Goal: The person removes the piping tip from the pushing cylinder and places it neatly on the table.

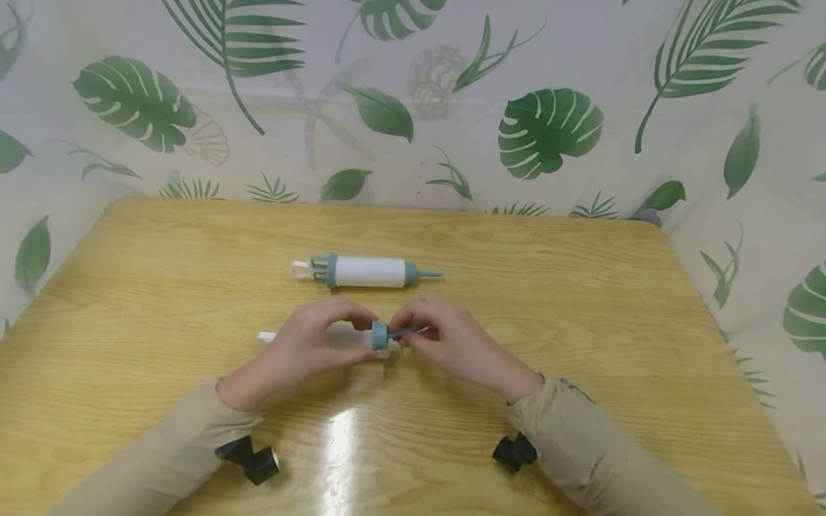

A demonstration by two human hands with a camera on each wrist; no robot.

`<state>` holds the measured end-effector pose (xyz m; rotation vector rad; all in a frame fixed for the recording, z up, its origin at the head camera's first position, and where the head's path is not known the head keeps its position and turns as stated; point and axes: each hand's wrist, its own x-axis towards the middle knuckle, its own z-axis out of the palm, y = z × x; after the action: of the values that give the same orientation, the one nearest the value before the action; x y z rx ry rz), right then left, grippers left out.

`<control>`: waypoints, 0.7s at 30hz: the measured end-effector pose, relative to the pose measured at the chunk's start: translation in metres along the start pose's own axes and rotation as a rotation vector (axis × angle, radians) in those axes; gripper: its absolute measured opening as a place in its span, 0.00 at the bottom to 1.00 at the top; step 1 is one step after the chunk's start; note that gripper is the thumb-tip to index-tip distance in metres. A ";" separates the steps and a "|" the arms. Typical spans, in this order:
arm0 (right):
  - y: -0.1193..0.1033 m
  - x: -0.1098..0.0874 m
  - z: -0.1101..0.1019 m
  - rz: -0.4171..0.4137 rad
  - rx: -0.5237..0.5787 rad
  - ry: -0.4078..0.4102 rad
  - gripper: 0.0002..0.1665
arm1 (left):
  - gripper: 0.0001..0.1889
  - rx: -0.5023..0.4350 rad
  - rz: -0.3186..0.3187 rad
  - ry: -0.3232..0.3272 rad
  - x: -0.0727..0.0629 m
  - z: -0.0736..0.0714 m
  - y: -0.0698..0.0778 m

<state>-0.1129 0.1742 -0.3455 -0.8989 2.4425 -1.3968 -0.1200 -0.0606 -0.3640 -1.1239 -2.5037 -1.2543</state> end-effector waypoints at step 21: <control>0.002 0.001 0.004 0.006 -0.014 0.068 0.16 | 0.19 -0.027 0.036 0.005 0.000 0.001 -0.003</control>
<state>-0.1128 0.1715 -0.3492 -0.8599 2.5053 -1.4325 -0.1217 -0.0607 -0.3668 -1.1654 -2.4588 -1.2838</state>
